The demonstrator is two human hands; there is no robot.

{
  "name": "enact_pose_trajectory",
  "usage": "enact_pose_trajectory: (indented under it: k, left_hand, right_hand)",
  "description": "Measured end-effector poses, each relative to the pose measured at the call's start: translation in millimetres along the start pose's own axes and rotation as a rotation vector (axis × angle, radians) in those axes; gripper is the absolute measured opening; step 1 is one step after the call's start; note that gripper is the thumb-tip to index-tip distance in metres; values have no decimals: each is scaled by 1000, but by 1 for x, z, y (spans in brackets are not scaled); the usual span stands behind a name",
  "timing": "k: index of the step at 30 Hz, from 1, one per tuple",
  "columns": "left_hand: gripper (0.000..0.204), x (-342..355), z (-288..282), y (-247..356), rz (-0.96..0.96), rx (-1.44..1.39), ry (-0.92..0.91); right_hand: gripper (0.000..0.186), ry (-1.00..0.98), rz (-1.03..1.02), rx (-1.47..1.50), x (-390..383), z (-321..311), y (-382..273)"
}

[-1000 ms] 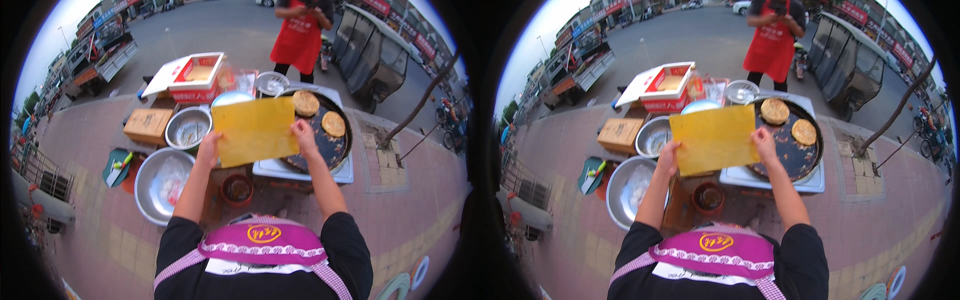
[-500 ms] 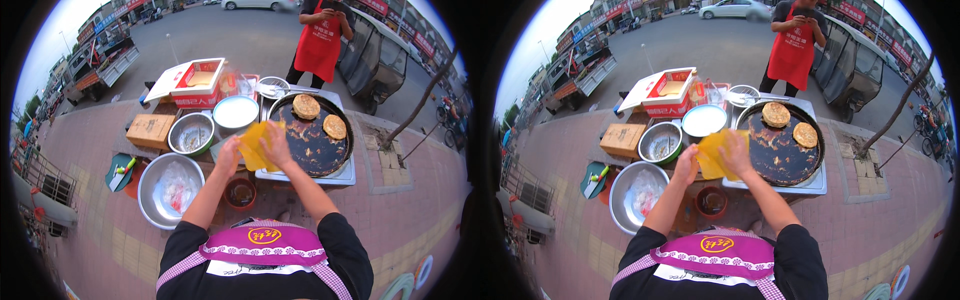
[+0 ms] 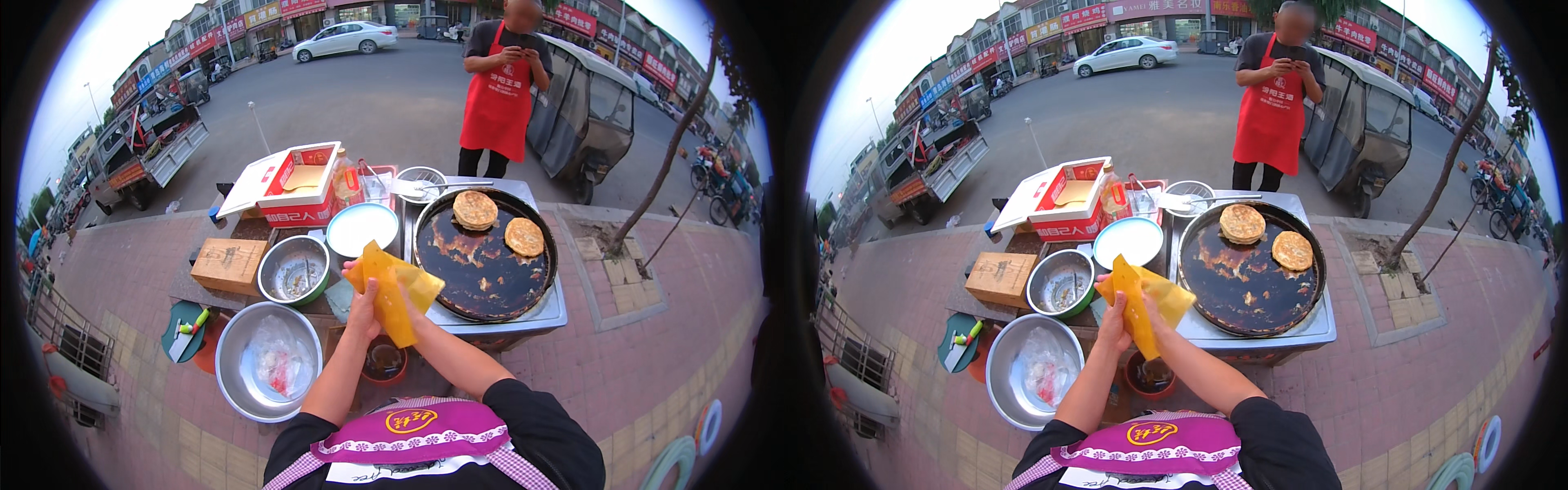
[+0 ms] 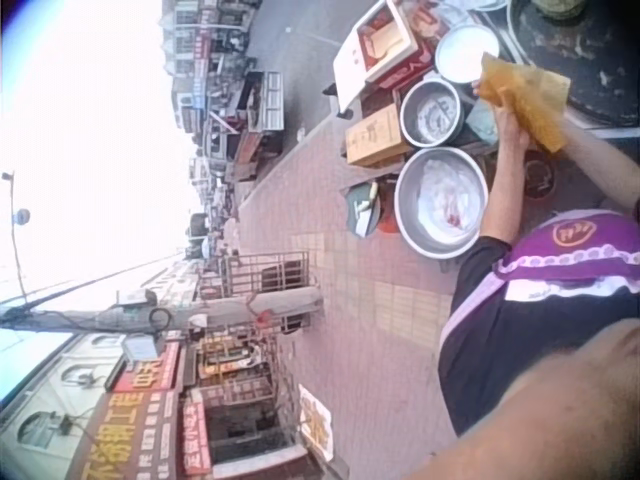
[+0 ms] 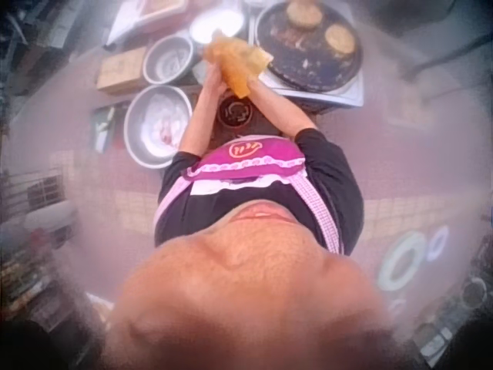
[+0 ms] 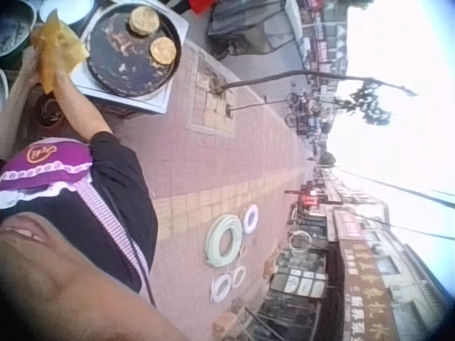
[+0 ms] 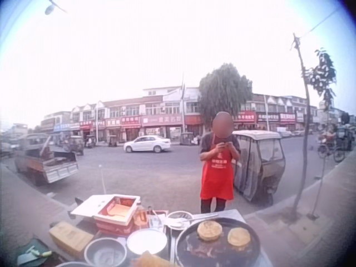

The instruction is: The person shapes dough into round patties, places them on a hot griddle, and flips them as they cook. They then place a cooked patty into a paper bag.

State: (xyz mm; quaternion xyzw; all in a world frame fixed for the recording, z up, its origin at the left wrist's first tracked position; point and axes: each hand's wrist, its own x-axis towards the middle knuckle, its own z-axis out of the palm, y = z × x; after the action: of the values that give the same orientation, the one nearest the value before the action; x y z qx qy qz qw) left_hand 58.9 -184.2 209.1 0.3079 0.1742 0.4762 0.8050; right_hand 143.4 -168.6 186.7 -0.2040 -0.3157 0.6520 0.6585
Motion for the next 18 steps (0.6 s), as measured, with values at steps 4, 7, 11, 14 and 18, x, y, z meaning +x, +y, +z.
enact_pose_trajectory:
  k: [4,7,11,14,18]
  left_hand:
    - [45,6,-15,-1,10,-43,44]
    - [34,12,-29,-9,5,-97,259]
    - [27,18,-32,-17,68,17,227]
    - [25,9,-22,-10,97,-10,171]
    - [25,-9,5,2,162,-140,71]
  right_hand:
    - [29,12,-53,49,2,11,16]
    - [29,1,-176,-14,-1,24,25]
    - [18,183,-198,-58,-7,40,33]
    - [13,158,-316,-211,-8,46,24]
    - [11,23,-473,-783,-23,49,-12]
